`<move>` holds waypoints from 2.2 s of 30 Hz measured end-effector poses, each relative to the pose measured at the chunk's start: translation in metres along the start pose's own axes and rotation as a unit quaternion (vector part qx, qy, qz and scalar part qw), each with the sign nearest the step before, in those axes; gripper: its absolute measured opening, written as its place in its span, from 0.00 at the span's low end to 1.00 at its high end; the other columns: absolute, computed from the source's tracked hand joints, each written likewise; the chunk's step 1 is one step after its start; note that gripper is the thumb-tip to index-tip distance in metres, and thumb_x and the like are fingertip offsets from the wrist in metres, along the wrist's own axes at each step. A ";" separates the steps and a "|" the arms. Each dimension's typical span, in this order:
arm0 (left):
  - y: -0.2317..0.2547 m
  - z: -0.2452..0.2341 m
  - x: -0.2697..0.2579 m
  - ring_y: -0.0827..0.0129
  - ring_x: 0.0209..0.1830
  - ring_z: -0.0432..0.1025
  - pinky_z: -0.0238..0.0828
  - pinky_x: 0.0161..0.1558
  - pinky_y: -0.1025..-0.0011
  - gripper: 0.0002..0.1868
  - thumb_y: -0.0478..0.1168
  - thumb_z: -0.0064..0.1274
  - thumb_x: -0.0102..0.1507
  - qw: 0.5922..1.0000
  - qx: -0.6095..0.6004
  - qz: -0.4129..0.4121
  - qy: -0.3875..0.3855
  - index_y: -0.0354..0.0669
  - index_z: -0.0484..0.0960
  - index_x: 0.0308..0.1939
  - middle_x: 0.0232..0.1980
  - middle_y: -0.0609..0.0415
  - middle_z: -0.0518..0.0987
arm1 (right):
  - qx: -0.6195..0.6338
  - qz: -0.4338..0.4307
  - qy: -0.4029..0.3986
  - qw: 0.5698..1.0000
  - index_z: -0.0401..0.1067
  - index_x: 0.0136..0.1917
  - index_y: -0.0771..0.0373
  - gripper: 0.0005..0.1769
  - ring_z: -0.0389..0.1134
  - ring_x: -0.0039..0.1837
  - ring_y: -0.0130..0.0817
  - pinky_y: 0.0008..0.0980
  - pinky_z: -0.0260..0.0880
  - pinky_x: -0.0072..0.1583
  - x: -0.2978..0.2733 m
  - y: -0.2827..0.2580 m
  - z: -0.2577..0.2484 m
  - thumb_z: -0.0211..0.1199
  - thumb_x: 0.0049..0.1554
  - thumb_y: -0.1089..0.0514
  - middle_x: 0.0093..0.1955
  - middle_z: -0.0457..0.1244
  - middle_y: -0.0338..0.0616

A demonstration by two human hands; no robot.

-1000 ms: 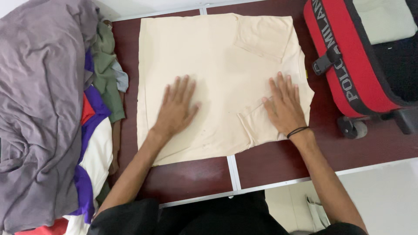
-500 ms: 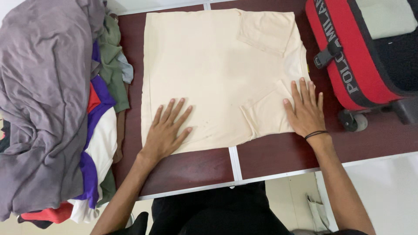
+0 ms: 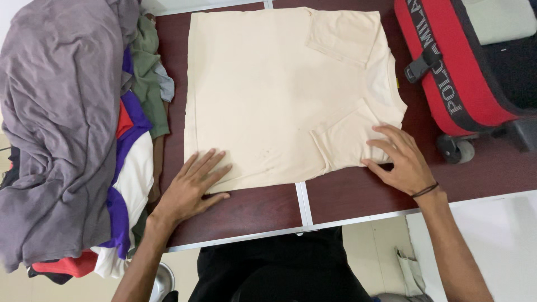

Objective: The person folds a light-colored t-shirt on a wooden table, smoothing it out and folding it into a compact rectangle before placing it into a red suitcase. The person then unfolds a cream-colored t-shirt with a banana print, smooths it out, and begins folding it.

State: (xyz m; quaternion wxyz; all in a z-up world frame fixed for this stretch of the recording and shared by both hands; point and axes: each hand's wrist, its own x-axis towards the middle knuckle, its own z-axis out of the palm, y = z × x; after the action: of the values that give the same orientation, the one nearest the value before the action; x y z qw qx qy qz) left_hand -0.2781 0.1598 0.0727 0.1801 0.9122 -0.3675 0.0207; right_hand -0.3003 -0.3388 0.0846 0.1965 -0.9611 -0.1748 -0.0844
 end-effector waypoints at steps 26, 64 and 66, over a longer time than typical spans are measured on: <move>-0.037 -0.020 0.014 0.75 0.34 0.68 0.64 0.35 0.74 0.09 0.33 0.53 0.70 0.885 -0.277 -0.312 0.205 0.34 0.82 0.52 0.37 0.52 0.81 | 0.106 0.020 0.103 0.989 0.76 0.53 0.68 0.06 0.71 0.53 0.41 0.34 0.70 0.56 0.015 0.014 -0.027 0.66 0.61 0.66 0.51 0.70 0.50; 0.042 0.097 0.210 0.60 0.84 0.44 0.36 0.80 0.48 0.31 0.57 0.35 0.74 0.995 0.025 0.089 0.027 0.57 0.57 0.80 0.83 0.59 0.53 | -0.090 0.123 -0.014 0.988 0.53 0.82 0.50 0.33 0.38 0.85 0.53 0.72 0.30 0.77 0.069 0.019 0.050 0.45 0.67 0.44 0.86 0.41 0.54; 0.043 0.096 0.208 0.60 0.84 0.43 0.35 0.80 0.48 0.32 0.58 0.34 0.74 0.996 0.022 0.082 0.022 0.57 0.57 0.80 0.83 0.59 0.52 | -0.110 0.133 -0.010 0.985 0.54 0.82 0.52 0.33 0.39 0.85 0.55 0.71 0.31 0.77 0.073 0.016 0.050 0.46 0.67 0.44 0.85 0.42 0.55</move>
State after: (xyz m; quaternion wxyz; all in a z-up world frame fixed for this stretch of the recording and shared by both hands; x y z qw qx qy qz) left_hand -0.1646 -0.0400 0.0322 0.1658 0.8818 -0.4368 0.0639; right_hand -0.2223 -0.3100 0.0507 0.0974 -0.9923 -0.0368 -0.0666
